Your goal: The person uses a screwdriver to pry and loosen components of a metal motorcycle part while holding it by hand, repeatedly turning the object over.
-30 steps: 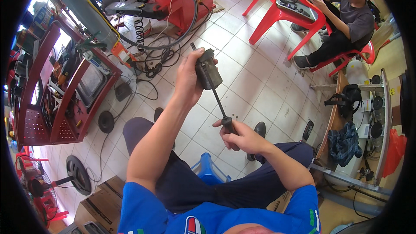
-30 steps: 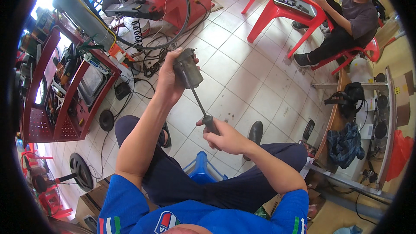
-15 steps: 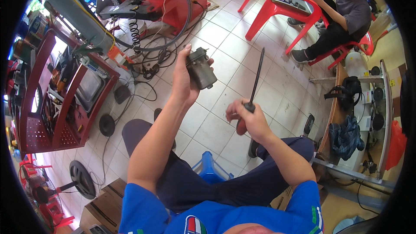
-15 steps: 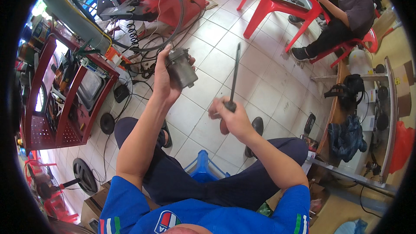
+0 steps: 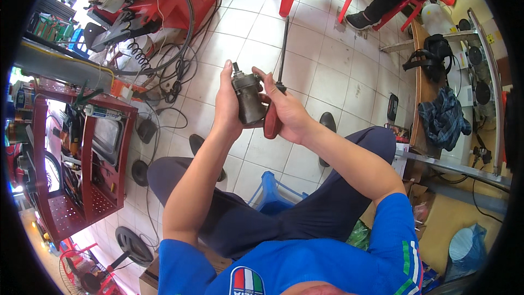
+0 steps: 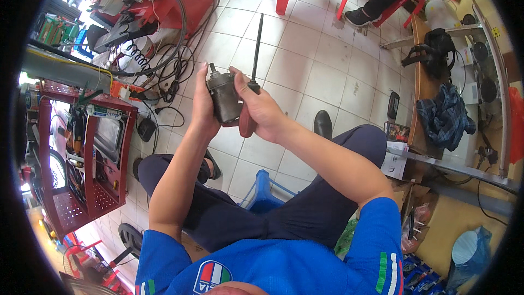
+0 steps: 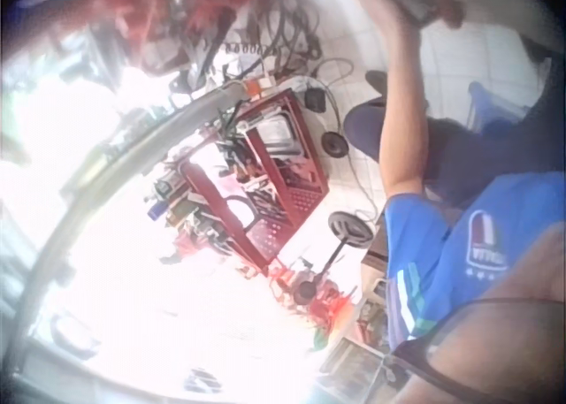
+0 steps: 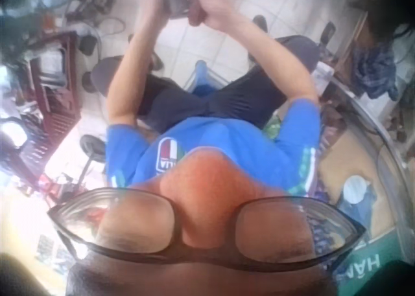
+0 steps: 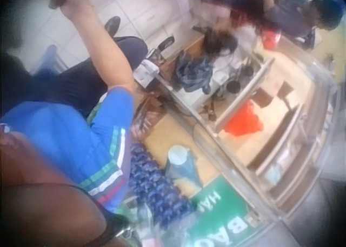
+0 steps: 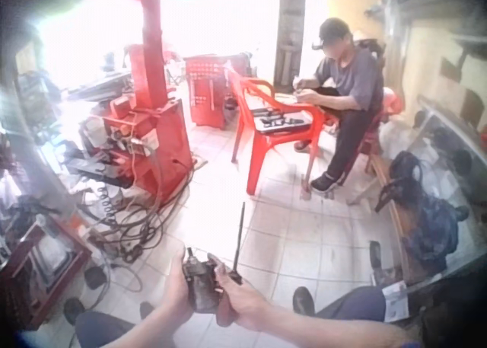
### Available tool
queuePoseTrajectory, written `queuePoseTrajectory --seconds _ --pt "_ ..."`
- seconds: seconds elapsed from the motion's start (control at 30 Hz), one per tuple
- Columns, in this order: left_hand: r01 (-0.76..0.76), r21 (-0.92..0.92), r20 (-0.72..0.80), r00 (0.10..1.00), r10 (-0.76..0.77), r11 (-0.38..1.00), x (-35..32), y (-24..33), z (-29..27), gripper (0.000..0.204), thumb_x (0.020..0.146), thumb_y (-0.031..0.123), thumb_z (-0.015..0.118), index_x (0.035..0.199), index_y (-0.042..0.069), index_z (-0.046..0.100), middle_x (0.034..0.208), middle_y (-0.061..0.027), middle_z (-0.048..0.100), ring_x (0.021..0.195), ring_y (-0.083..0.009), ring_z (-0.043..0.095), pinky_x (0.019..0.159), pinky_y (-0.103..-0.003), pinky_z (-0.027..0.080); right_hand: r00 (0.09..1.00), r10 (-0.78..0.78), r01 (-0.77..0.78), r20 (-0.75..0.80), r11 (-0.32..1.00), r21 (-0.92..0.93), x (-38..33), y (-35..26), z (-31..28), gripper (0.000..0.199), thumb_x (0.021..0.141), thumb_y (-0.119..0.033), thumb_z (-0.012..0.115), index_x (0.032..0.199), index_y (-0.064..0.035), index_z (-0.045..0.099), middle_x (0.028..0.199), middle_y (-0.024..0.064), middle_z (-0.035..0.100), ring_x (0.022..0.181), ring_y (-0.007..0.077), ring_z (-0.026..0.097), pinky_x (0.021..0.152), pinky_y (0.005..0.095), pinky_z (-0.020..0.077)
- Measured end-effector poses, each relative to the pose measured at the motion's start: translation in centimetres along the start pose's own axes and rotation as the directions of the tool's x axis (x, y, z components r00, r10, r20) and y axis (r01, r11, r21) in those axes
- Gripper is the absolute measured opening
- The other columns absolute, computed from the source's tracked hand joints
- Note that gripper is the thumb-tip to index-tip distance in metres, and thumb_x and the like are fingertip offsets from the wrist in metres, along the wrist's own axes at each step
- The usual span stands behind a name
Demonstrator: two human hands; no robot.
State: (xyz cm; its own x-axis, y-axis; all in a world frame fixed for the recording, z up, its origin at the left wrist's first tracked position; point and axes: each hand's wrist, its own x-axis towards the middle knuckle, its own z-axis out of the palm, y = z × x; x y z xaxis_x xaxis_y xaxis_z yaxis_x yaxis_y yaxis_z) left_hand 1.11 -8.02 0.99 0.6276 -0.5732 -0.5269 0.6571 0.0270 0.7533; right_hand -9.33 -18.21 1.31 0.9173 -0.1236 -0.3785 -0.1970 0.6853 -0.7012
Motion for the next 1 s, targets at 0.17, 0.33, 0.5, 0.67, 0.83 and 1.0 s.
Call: queuePoseTrajectory --seconds 0.17,0.33,0.5,0.67,0.83,1.0 --pt "-0.090 0.175 -0.093 0.990 0.107 0.980 0.0 -0.3 0.8 0.062 0.102 0.058 0.037 0.105 0.002 0.066 0.086 -0.0098 0.066 0.078 -0.0190 0.067 0.069 -0.033 0.057 0.999 -0.017 0.014 0.050 0.997 0.072 0.7 1.0 -0.9 0.071 0.095 -0.059 0.057 0.150 -0.0166 0.040 0.131 0.0052 0.056 0.110 0.0166 0.060 0.091 0.0369 0.0548" --pt "-0.176 0.463 0.079 0.984 0.158 0.869 -1.2 2.2 1.1 0.079 0.102 0.067 0.028 0.117 -0.001 0.067 0.103 -0.0123 0.069 0.096 -0.0198 0.065 0.091 -0.033 0.048 0.995 -0.013 -0.001 0.100 0.990 0.138 -0.1 -0.2 -0.7 0.064 0.097 -0.060 0.053 0.141 -0.0144 0.047 0.122 0.0063 0.059 0.104 0.0177 0.062 0.089 0.0391 0.0563" --pt "-0.214 0.329 0.165 0.972 0.167 0.920 -0.5 2.6 -0.4 0.089 0.102 0.070 0.021 0.133 -0.004 0.058 0.121 -0.0156 0.065 0.115 -0.0205 0.058 0.104 -0.035 0.041 0.989 -0.059 0.037 0.136 0.987 0.158 0.0 -1.3 -0.6 0.066 0.097 -0.062 0.047 0.145 -0.0155 0.042 0.125 0.0101 0.058 0.106 0.0227 0.063 0.091 0.0467 0.0566" --pt "-0.493 0.229 -0.062 0.853 0.518 0.839 -0.4 1.6 -0.2 0.060 0.106 0.047 0.047 0.138 -0.004 0.049 0.124 -0.0138 0.062 0.111 -0.0202 0.059 0.100 -0.034 0.044 0.982 -0.072 0.047 0.174 0.988 0.147 0.6 -1.4 -1.2 0.071 0.097 -0.065 0.041 0.149 -0.0168 0.035 0.135 0.0150 0.055 0.119 0.0296 0.061 0.096 0.0546 0.0548" --pt "-0.843 0.503 0.281 0.369 0.886 0.191 -1.6 1.0 -0.3 0.033 0.081 0.001 0.081 0.110 0.001 0.066 0.099 -0.0077 0.066 0.088 -0.0153 0.063 0.080 -0.030 0.051 0.991 -0.102 0.078 0.089 0.967 0.243 0.6 -1.6 -1.4 0.061 0.099 -0.060 0.046 0.140 -0.0144 0.045 0.123 0.0090 0.060 0.107 0.0226 0.065 0.094 0.0471 0.0560" --pt "-0.791 0.607 0.361 0.359 0.861 0.075 -2.7 0.5 0.8 0.024 0.080 -0.002 0.080 0.102 0.002 0.074 0.098 -0.0072 0.069 0.088 -0.0163 0.066 0.078 -0.029 0.052 0.994 -0.113 0.106 0.014 0.964 0.245 0.6 -1.6 -1.4 0.056 0.098 -0.058 0.052 0.135 -0.0147 0.049 0.117 0.0047 0.061 0.105 0.0172 0.064 0.091 0.0393 0.0545"
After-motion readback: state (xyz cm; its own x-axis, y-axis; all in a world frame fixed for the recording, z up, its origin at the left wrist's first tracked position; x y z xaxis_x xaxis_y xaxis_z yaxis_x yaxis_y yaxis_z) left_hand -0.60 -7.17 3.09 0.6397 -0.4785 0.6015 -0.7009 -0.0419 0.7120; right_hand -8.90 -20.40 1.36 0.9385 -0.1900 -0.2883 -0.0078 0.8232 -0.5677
